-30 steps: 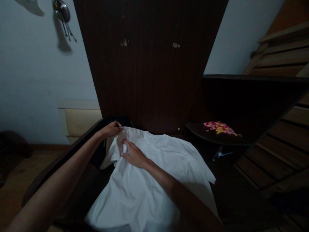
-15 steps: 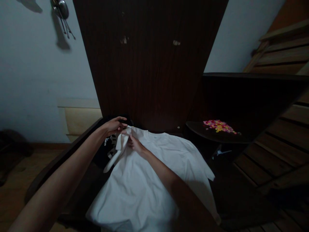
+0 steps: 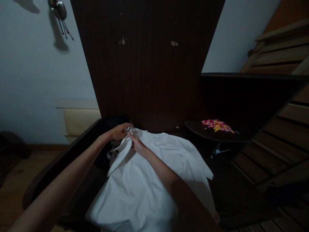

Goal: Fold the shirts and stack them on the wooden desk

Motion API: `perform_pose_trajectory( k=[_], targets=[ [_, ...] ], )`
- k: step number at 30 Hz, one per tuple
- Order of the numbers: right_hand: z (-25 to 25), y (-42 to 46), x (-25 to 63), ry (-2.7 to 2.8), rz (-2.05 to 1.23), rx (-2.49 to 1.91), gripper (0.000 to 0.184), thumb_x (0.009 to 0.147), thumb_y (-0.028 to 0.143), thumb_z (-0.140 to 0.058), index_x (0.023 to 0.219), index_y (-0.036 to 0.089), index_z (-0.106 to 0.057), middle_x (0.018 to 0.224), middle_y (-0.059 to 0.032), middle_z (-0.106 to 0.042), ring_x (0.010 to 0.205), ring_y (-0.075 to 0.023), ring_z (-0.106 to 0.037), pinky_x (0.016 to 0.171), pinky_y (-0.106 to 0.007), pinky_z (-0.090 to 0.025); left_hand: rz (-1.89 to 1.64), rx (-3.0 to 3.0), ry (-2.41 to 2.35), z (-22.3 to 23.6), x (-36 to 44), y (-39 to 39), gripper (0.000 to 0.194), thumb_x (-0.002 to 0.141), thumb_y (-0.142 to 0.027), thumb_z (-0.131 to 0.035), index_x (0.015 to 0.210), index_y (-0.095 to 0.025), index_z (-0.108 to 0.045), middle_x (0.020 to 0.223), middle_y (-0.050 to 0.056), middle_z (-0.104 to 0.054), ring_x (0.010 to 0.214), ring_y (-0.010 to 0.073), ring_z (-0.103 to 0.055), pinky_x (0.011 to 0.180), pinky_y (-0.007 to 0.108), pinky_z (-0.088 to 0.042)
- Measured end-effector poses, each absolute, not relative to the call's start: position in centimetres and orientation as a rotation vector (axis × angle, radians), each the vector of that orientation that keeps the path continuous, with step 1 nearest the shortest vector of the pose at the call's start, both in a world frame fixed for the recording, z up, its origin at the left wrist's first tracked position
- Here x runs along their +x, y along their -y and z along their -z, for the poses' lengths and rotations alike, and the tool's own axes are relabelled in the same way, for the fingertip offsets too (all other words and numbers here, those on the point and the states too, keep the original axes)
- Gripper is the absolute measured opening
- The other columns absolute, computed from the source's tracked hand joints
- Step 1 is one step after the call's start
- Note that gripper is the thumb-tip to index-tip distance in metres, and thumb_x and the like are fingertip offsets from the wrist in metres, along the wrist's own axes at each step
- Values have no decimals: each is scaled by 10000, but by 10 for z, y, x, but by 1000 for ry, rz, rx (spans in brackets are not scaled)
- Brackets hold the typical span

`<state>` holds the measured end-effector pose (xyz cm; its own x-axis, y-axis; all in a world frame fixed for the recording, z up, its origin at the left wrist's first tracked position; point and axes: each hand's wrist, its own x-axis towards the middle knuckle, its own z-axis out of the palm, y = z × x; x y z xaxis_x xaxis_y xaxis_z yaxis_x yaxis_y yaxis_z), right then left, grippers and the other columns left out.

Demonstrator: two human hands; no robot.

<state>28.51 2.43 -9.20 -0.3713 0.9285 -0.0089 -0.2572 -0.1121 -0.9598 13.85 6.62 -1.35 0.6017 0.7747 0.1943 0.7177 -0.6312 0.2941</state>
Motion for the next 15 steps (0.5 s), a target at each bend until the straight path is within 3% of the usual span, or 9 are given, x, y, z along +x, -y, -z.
perform_pose_trajectory(
  k=[4,8,11,15],
  targets=[
    [94,-26,286,1210,-1589,-895,360,592,331,-825,844,179,-616,702,38,-622,676,-132,-604,663,-243,-486,-281,2624,-1398,23,147,-75,459,843,-259,-500,1292,-199,-578,1243,79,-654,1147,226,-610,979,289,-451],
    [95,-29,289,1116,-1456,-1168,342,578,116,-720,864,198,-552,649,90,-546,571,-96,-533,508,-191,-428,-263,2700,-1546,33,150,-76,469,855,-306,-547,1304,-173,-550,1218,120,-635,1140,251,-601,997,325,-436],
    [93,-27,297,1040,-1351,-1268,340,642,166,-700,927,220,-523,697,83,-558,599,-99,-555,477,-178,-441,-257,2708,-1656,36,154,-73,516,840,-330,-594,1330,-193,-508,1262,128,-576,1160,274,-576,989,366,-443],
    [95,-22,304,1229,-1326,-1339,312,701,438,-739,783,206,-546,630,56,-544,533,-92,-529,406,-165,-417,-127,2674,-1820,36,159,-69,478,837,-307,-599,1302,-249,-506,1293,103,-515,1151,288,-574,890,382,-491]
  ],
)
